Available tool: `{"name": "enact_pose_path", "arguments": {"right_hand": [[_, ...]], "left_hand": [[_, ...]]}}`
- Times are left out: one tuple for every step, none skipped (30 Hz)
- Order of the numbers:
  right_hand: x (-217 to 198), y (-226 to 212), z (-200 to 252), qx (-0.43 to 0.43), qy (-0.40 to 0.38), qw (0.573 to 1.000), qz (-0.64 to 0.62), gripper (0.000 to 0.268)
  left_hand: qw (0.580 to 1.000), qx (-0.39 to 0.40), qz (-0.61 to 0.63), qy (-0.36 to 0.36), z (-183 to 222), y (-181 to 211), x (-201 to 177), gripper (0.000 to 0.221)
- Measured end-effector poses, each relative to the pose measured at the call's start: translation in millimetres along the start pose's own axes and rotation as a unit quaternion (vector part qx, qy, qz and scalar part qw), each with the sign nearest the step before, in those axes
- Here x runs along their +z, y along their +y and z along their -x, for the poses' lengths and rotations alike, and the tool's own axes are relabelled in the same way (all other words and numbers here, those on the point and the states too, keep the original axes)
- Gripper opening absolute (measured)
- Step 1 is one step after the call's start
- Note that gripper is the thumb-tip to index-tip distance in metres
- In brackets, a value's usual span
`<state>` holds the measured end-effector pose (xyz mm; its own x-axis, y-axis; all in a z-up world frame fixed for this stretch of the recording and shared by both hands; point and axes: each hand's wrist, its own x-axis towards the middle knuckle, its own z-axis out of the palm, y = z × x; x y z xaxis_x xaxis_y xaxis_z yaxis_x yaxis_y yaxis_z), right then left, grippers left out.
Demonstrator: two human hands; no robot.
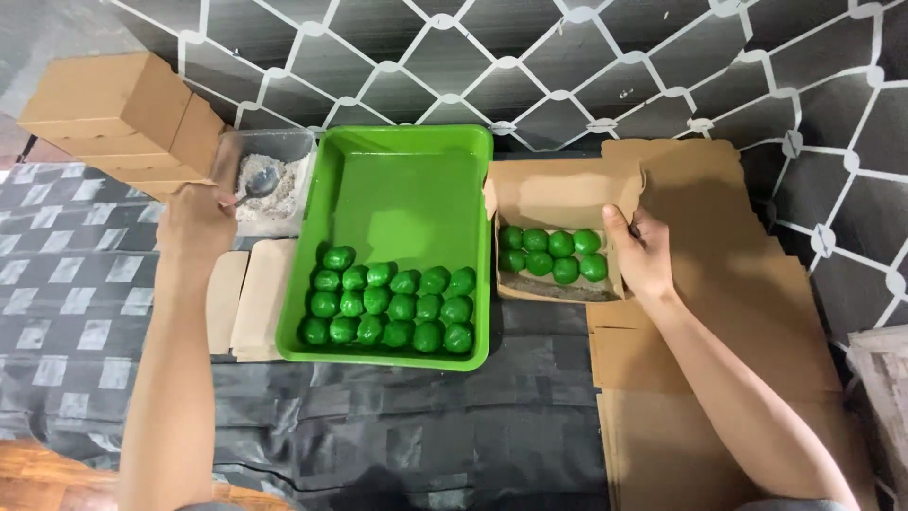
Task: Folding cardboard boxes, filling them with green sweets and a spoonful of white powder, then closing the boxes.
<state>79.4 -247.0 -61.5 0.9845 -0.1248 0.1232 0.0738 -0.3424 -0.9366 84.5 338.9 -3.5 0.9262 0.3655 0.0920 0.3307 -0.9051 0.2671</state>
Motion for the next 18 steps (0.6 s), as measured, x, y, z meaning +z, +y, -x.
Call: {"name": "enact_pose_path", "arguments": {"right_hand": [[-2.0, 2.5, -6.3, 0.000, 0.001, 1.000, 0.000, 0.024], [-4.6, 6.2, -10.1, 0.042, -0.009, 0.999, 0.031, 0.033], [-7.3, 9.9, -14.0, 0.084, -0.019, 0.994, 0.061, 0.053], [-10.4, 5.9, -14.3, 0.084, -0.016, 0.994, 0.063, 0.053], [-13.8, 1.7, -14.7, 0.096, -0.017, 0.990, 0.103, 0.053], [-16.9, -2.7, -16.0, 0.107, -0.018, 0.984, 0.143, 0.054], [-23.3, -4.2, -17.7, 0.106, -0.015, 0.984, 0.144, 0.054], [-28.5, -5.2, -18.6, 0.103, -0.030, 0.984, 0.141, 0.051], [-33.8, -5.8, -19.7, 0.099, -0.045, 0.984, 0.138, 0.050], [-38.6, -30.8, -15.4, 0.103, -0.044, 0.984, 0.137, 0.050], [-43.5, -55.7, -11.6, 0.121, -0.076, 0.981, 0.132, 0.030], [-47.3, -81.5, -9.4, 0.136, -0.108, 0.977, 0.125, 0.042], [-51.9, -77.4, -11.6, 0.138, -0.105, 0.977, 0.122, 0.042], [-55.5, -73.2, -13.2, 0.114, -0.121, 0.978, 0.125, 0.029], [-58.9, -68.9, -14.6, 0.091, -0.136, 0.978, 0.128, 0.019], [-59.6, -65.8, -15.5, 0.093, -0.135, 0.978, 0.127, 0.019], [-59.8, -62.7, -15.9, 0.062, -0.121, 0.978, 0.158, 0.018], [-60.4, -61.1, -18.2, 0.028, -0.110, 0.975, 0.191, 0.022]], "left_hand": [[1.000, 0.001, 0.000, 0.000, -3.1, 4.2, -0.1, 0.037], [0.999, -0.032, -0.026, -0.026, -5.2, 8.5, 1.0, 0.041], [0.995, -0.065, -0.053, -0.053, -7.3, 12.9, 2.2, 0.047], [0.995, -0.062, -0.051, -0.053, -8.2, 18.5, -0.1, 0.047], [0.989, -0.102, -0.070, -0.084, -9.2, 24.3, -2.7, 0.044], [0.979, -0.143, -0.089, -0.115, -10.4, 30.2, -5.8, 0.041], [0.980, -0.140, -0.087, -0.114, -11.6, 27.1, -2.3, 0.041], [0.979, -0.143, -0.113, -0.094, -12.6, 22.9, 0.6, 0.032], [0.977, -0.145, -0.139, -0.073, -13.7, 19.0, 4.0, 0.024], [0.977, -0.143, -0.142, -0.075, -7.4, 18.4, 9.7, 0.024], [0.965, -0.105, -0.237, 0.031, -1.0, 17.9, 15.5, 0.029], [0.933, -0.066, -0.325, 0.139, 3.0, 17.2, 19.5, 0.041], [0.933, -0.062, -0.327, 0.140, 16.8, 39.6, 19.6, 0.041], [0.954, 0.012, -0.215, 0.210, 29.9, 61.3, 18.6, 0.031], [0.953, 0.087, -0.099, 0.274, 43.4, 82.5, 18.1, 0.025], [0.953, 0.089, -0.099, 0.273, 63.5, 116.9, 7.5, 0.025], [0.975, 0.133, 0.055, 0.171, 83.8, 150.6, -3.0, 0.024], [0.961, 0.169, 0.210, 0.064, 105.2, 183.8, -13.1, 0.026]]}}
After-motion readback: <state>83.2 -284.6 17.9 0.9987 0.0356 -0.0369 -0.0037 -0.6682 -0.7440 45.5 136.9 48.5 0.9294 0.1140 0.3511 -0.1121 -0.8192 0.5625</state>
